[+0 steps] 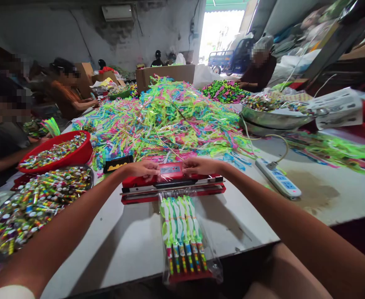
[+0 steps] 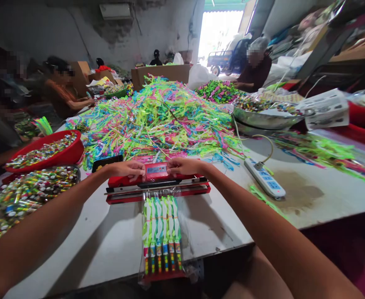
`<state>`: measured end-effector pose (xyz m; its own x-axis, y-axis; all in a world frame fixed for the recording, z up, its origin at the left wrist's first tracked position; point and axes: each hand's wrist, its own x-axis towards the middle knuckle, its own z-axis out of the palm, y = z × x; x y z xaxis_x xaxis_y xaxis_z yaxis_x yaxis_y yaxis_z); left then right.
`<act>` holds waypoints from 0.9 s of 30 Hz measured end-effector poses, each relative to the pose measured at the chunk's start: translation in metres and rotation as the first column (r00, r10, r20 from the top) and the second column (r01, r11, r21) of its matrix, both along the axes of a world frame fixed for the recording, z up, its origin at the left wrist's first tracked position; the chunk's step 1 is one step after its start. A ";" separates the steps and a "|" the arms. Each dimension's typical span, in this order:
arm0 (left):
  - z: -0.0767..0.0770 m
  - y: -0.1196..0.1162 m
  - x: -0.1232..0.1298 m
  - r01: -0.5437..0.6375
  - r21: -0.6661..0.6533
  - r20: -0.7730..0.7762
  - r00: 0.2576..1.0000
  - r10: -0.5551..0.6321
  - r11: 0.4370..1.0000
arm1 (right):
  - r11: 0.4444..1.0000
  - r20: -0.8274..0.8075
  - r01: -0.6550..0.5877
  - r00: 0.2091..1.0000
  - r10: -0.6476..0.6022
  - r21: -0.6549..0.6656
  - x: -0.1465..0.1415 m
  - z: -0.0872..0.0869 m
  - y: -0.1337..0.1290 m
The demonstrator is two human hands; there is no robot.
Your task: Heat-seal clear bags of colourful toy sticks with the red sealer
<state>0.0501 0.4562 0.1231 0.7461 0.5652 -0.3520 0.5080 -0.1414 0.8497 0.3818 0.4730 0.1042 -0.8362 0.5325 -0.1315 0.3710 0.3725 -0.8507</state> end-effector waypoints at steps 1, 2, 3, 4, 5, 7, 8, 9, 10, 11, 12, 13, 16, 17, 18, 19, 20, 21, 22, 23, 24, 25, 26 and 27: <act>0.002 0.000 0.000 0.010 0.017 -0.025 1.000 -0.010 1.000 | 1.000 0.013 -0.011 1.000 0.011 0.008 0.000 0.001 0.002; 0.003 0.001 0.000 0.020 0.040 -0.057 0.998 -0.017 0.999 | 1.000 0.028 -0.020 0.999 0.020 0.009 0.001 0.003 0.003; 0.004 0.001 0.000 0.027 0.070 -0.091 0.996 -0.021 0.997 | 1.000 0.046 -0.028 0.999 0.028 0.007 0.001 0.004 0.004; 0.005 0.000 0.000 0.037 0.104 -0.123 0.992 -0.024 0.994 | 0.999 0.069 -0.036 0.997 0.036 0.002 0.001 0.005 0.005; 0.005 0.000 0.000 0.051 0.138 -0.147 0.989 -0.031 0.989 | 0.999 0.096 -0.045 0.994 0.045 -0.002 0.001 0.006 0.005; 0.004 -0.001 0.001 0.082 0.205 -0.177 0.983 -0.045 0.975 | 0.998 0.155 -0.059 0.986 0.059 -0.007 0.001 0.007 0.006; 0.003 -0.002 0.001 0.091 0.242 -0.184 0.982 -0.047 0.966 | 0.998 0.177 -0.064 0.982 0.064 -0.008 0.002 0.007 0.007; 0.001 -0.002 0.002 0.096 0.280 -0.190 0.981 -0.043 0.955 | 0.998 0.191 -0.067 0.979 0.068 -0.011 0.002 0.006 0.007; 0.000 -0.004 0.002 0.097 0.317 -0.198 0.980 -0.035 0.943 | 0.998 0.195 -0.069 0.978 0.070 -0.014 0.002 0.006 0.007; -0.001 -0.005 0.003 0.098 0.352 -0.208 0.978 -0.024 0.931 | 0.998 0.190 -0.065 0.980 0.067 -0.017 0.002 0.006 0.007; -0.001 -0.007 0.003 0.096 0.383 -0.218 0.976 -0.011 0.919 | 0.998 0.182 -0.056 0.982 0.058 -0.016 0.002 0.005 0.007; -0.002 -0.010 0.004 0.090 0.407 -0.225 0.974 0.004 0.909 | 0.999 0.184 -0.048 0.982 0.050 -0.012 0.002 0.005 0.007; 0.000 -0.018 0.004 0.061 0.436 -0.212 0.977 0.036 0.898 | 0.999 0.249 -0.041 0.968 0.034 0.022 0.001 0.006 0.005; 0.001 -0.020 0.005 0.057 0.426 -0.204 0.978 0.034 0.903 | 0.998 0.281 -0.043 0.959 0.032 0.034 0.000 0.008 0.005; 0.002 -0.022 0.006 0.058 0.408 -0.201 0.979 0.027 0.911 | 0.998 0.310 -0.047 0.950 0.031 0.044 -0.001 0.009 0.004; 0.004 -0.024 0.008 0.064 0.384 -0.207 0.978 0.019 0.921 | 0.998 0.333 -0.051 0.942 0.031 0.049 -0.003 0.011 0.003; 0.005 -0.025 0.010 0.070 0.362 -0.222 0.975 0.013 0.929 | 0.997 0.351 -0.051 0.936 0.030 0.052 -0.004 0.013 0.002; 0.007 -0.025 0.013 0.075 0.347 -0.246 0.969 0.014 0.935 | 0.997 0.371 -0.055 0.928 0.029 0.059 -0.006 0.014 0.001; 0.009 -0.025 0.016 0.077 0.341 -0.278 0.960 0.022 0.937 | 0.995 0.393 -0.065 0.919 0.031 0.074 -0.007 0.015 -0.001; 0.011 -0.025 0.019 0.078 0.343 -0.314 0.949 0.035 0.936 | 0.992 0.413 -0.079 0.910 0.032 0.099 -0.009 0.016 -0.003; 0.012 -0.024 0.023 0.080 0.350 -0.352 0.935 0.051 0.933 | 0.986 0.429 -0.096 0.903 0.030 0.133 -0.010 0.015 -0.005; 0.013 -0.023 0.027 0.084 0.356 -0.388 0.919 0.065 0.931 | 0.979 0.440 -0.113 0.898 0.027 0.170 -0.011 0.014 -0.008; 0.014 -0.023 0.031 0.091 0.362 -0.419 0.905 0.074 0.928 | 0.971 0.447 -0.129 0.894 0.025 0.203 -0.013 0.013 -0.010; 0.015 -0.022 0.034 0.103 0.364 -0.448 0.890 0.077 0.926 | 0.964 0.451 -0.138 0.892 0.022 0.227 -0.014 0.012 -0.012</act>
